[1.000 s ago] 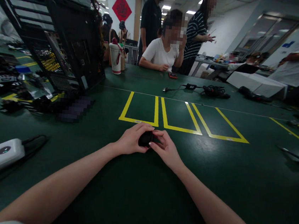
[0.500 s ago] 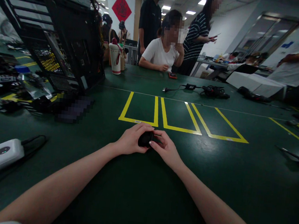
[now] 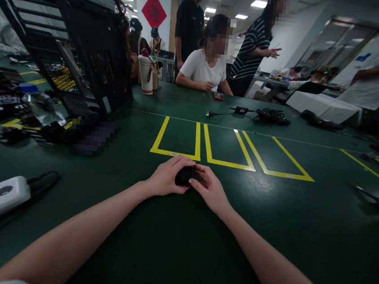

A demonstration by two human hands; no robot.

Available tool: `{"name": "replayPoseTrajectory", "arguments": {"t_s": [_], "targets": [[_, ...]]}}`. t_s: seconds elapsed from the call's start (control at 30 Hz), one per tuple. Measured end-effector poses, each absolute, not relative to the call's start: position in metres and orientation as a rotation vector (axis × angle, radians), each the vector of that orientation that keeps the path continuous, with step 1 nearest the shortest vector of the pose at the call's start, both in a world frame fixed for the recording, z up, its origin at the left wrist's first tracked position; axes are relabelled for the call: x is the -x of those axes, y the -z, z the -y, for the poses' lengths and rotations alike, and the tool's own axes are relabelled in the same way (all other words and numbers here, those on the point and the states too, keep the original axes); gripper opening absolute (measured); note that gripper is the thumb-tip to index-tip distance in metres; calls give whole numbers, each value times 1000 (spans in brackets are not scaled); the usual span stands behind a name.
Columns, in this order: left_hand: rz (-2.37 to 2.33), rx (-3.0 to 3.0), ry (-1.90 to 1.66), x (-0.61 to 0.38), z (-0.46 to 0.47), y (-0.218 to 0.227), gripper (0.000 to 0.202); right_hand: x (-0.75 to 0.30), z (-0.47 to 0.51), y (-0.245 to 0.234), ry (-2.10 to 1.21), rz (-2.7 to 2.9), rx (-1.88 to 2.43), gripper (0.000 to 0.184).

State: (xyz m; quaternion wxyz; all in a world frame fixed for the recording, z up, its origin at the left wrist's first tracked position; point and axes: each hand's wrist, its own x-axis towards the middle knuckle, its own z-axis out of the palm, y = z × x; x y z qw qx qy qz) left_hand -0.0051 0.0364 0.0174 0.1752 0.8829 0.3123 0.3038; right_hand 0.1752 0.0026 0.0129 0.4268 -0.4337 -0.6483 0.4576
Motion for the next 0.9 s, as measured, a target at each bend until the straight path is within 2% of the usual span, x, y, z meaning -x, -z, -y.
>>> {"name": "replayPoseTrajectory", "arguments": {"t_s": [0.17,0.33,0.57,0.9], "targets": [[-886,-2496,-867,5,-36,-18,60,-175,-4,-9,-1166,1591,1014,29],[-900,-2505,-886,4,-37,-16,61,-175,-6,-5,-1158,1552,942,19],[-891,-2499,-867,5,-37,-17,60,-176,-6,-8,-1139,1607,1085,32],[-883,-2501,-875,4,-37,-17,60,-174,-5,-6,-1125,1603,987,21]]}}
